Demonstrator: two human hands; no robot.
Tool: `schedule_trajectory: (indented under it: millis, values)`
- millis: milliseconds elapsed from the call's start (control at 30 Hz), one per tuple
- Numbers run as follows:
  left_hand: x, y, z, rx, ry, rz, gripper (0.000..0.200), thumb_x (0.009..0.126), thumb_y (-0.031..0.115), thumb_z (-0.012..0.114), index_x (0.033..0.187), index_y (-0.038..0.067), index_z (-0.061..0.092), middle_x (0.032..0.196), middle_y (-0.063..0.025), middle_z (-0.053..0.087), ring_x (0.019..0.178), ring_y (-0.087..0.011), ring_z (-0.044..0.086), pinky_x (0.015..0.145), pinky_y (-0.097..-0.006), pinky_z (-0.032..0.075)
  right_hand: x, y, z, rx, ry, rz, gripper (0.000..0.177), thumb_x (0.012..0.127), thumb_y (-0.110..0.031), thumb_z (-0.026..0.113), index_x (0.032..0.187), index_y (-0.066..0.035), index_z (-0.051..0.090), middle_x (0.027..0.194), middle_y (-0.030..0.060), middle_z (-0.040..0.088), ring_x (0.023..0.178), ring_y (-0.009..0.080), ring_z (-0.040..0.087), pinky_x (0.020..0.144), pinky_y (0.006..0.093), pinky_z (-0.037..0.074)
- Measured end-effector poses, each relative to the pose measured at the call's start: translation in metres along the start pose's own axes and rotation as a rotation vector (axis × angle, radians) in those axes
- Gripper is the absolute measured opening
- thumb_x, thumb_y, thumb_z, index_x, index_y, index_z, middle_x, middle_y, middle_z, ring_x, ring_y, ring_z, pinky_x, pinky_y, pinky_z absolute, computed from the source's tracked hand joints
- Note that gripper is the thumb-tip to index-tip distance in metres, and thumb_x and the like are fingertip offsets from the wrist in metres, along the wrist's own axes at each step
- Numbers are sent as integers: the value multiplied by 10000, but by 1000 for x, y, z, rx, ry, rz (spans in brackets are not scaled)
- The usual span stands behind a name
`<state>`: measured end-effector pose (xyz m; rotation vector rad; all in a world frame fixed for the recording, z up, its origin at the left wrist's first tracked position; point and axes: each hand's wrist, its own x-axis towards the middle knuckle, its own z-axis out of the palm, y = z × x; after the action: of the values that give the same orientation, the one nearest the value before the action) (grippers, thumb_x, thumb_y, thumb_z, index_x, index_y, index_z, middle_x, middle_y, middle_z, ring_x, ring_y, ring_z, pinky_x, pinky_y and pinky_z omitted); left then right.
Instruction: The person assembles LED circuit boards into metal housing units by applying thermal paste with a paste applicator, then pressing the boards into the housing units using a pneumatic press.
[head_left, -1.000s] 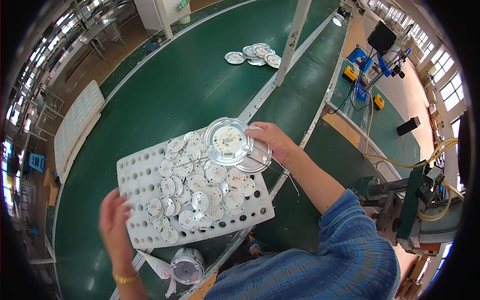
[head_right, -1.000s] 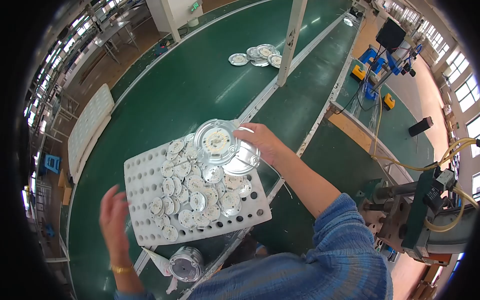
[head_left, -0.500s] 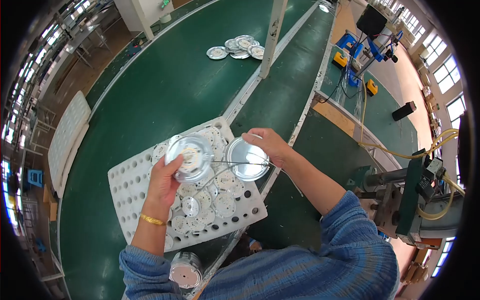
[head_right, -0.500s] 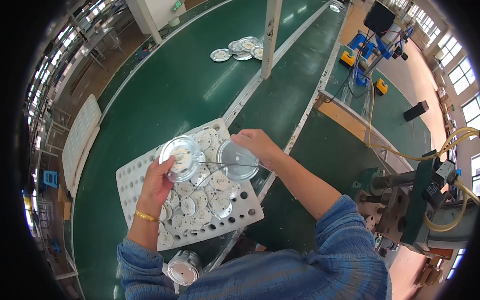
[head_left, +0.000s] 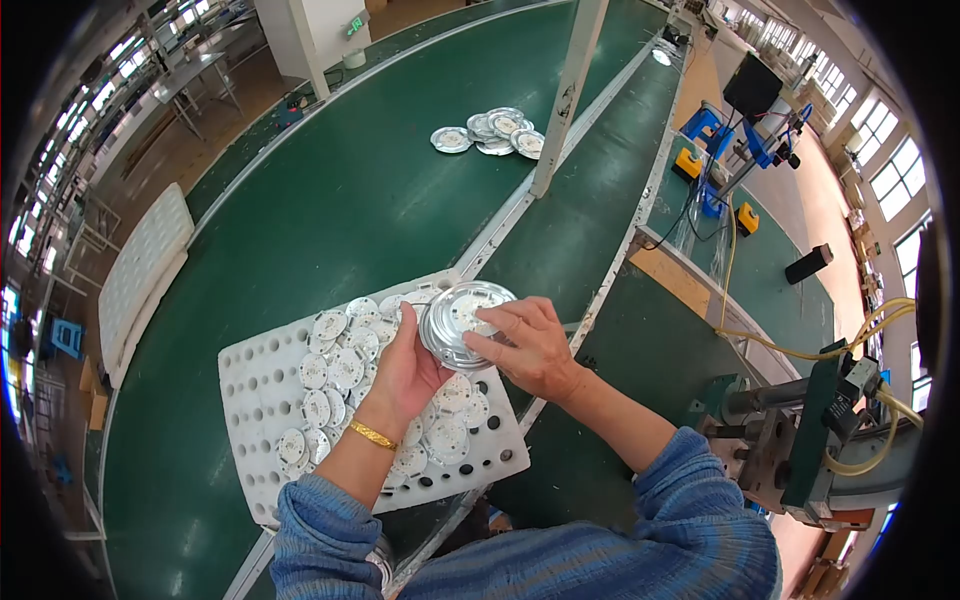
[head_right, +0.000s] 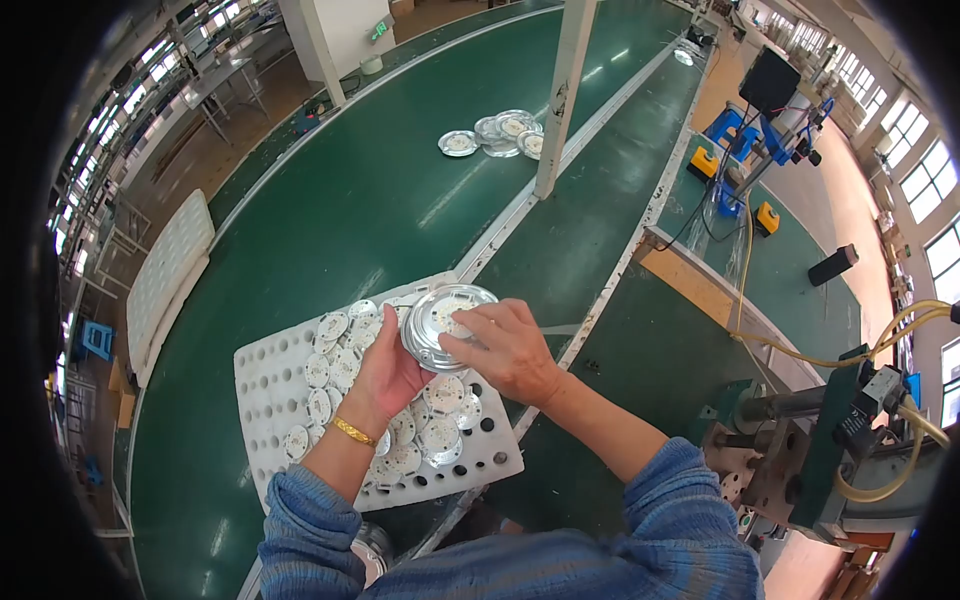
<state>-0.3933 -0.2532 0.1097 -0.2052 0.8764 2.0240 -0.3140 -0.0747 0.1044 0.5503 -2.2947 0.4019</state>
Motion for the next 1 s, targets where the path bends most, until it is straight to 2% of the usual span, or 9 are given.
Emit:
schedule_trajectory:
  millis: [133,200,300,367,500,733,800,900,1000]
  values:
    - [8,-13,-7,151,26,35,345,968,258,501,1223,26,512,1135,-97,612,1006,-203,615,893,-356,515,-7,-1,-4,99,-134,-57,384,725,-223,691,1093,-129,637,1143,86,579,1031,250,548,879,410,403]
    - [10,-13,4,101,68,60,321,914,78,565,1224,14,509,1138,-106,606,1015,-211,612,904,-349,507,-8,-4,-14,114,-12,126,425,728,-247,716,1114,-96,621,1148,115,568,1035,277,543,890,422,400]
    - [18,-10,6,71,103,152,313,927,100,554,1219,1,505,1134,-104,602,1013,-209,611,892,-343,511,-27,0,-13,123,270,497,473,760,-212,736,1155,-22,560,1152,160,556,1017,300,553,856,384,441]
    - [25,-12,11,138,104,197,308,932,108,541,1221,9,506,1153,-107,599,1039,-211,604,889,-354,515,-39,0,-3,534,219,1048,428,831,-243,701,1158,-15,548,1134,119,576,970,208,574,808,319,469]
    - [39,-31,19,240,120,165,322,934,95,527,1243,16,491,1167,-110,598,1044,-219,605,879,-365,523,-41,9,14,1444,250,1380,422,890,-264,653,1206,-18,519,1055,38,614,907,100,597,794,271,501]
    - [70,-35,38,624,138,66,434,865,142,650,1255,50,483,1117,-108,611,968,-199,619,781,-310,529,-63,58,9,1507,522,1530,354,874,-173,660,1174,-26,543,1088,78,635,946,164,647,812,315,550]
    - [89,-42,22,981,75,262,512,832,193,686,1272,51,467,1139,-135,603,956,-220,625,770,-318,525,-81,87,12,1464,723,1562,317,876,-144,650,1153,-28,549,1070,100,645,942,197,656,801,350,565]
    - [107,-45,14,1584,-63,423,659,768,281,726,1312,59,427,1261,-203,518,1085,-303,563,885,-383,471,-110,149,20,1179,1054,1600,258,857,-152,670,1078,-65,568,926,49,655,724,127,651,527,230,512]
    - [126,-62,3,2040,-208,451,778,729,361,750,1366,98,389,1388,-229,392,1273,-355,406,1007,-460,362,-126,207,16,850,1022,1615,176,826,-184,699,957,-104,614,724,-6,587,488,74,475,373,222,333]
